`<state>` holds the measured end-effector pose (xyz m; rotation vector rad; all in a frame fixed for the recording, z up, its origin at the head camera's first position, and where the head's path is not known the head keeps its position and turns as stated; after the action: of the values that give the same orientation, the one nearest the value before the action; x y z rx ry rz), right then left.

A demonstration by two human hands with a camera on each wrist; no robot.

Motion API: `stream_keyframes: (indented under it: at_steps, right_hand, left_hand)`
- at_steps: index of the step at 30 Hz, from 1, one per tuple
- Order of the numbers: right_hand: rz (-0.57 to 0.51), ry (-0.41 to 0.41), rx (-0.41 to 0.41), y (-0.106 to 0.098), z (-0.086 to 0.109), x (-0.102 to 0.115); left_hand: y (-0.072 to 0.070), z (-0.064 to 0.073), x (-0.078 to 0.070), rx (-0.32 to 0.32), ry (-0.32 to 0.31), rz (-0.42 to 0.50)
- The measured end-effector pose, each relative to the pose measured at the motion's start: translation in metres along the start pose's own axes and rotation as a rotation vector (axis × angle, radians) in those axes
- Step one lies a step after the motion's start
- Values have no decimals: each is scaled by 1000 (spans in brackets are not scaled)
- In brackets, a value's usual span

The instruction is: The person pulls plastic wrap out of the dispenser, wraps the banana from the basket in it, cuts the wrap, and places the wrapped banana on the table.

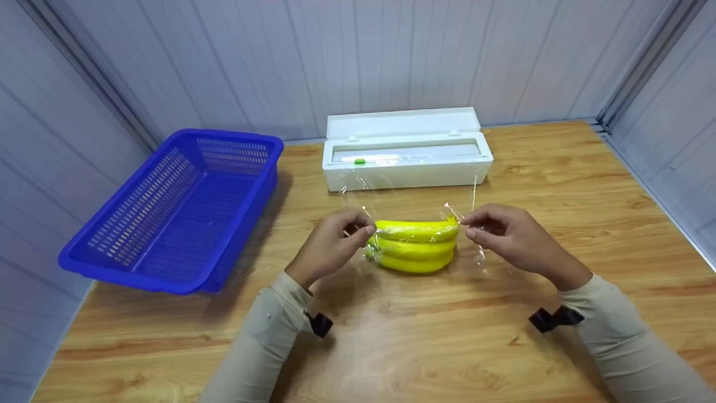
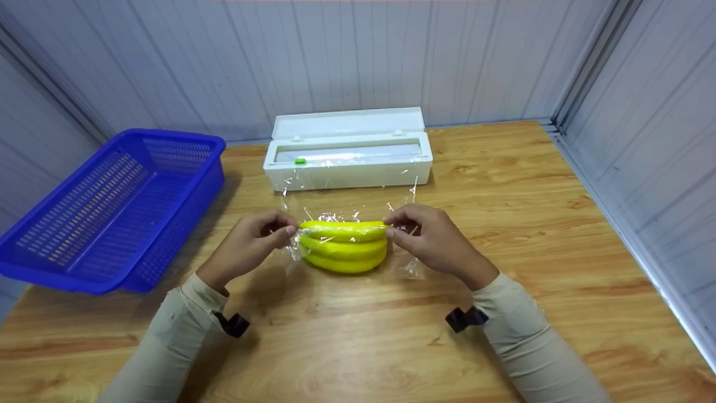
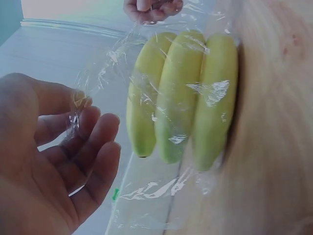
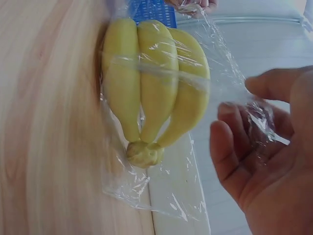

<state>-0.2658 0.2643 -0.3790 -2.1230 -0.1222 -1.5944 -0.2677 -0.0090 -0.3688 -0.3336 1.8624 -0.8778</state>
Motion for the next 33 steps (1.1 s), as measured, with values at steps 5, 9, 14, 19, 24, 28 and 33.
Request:
stream_keyframes:
  at_steps: [5, 9, 14, 19, 24, 28, 33]
  right_hand:
    - [98, 47, 63, -5, -3, 1]
    - [145, 69, 121, -7, -9, 7]
    - [152, 88, 161, -8, -17, 8]
    - [95, 58, 94, -8, -23, -1]
    - [24, 45, 44, -6, -29, -11]
    - [42, 71, 59, -8, -31, -15]
    - [64, 145, 126, -14, -28, -20]
  left_hand:
    - [-2, -15, -4, 56, 9, -61]
    - [0, -25, -7, 120, -1, -58]
    - [1, -36, -6, 188, -18, -8]
    - [3, -38, 7, 246, -54, 50]
    - [3, -30, 24, 274, -120, 97]
    - [3, -28, 32, 245, -160, 130]
    - [5, -31, 35, 212, -159, 145]
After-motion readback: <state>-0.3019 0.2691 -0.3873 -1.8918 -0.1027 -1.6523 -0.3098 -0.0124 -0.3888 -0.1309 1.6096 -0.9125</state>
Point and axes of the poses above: each hand's wrist, its own z-axis away from the middle knuckle, its own y-axis out of the palm, x = y × z, the point moved 8 cm from there along -z, towards the middle knuckle, and after that the axes turned 14 degrees about -z, right-handed, at the moved point
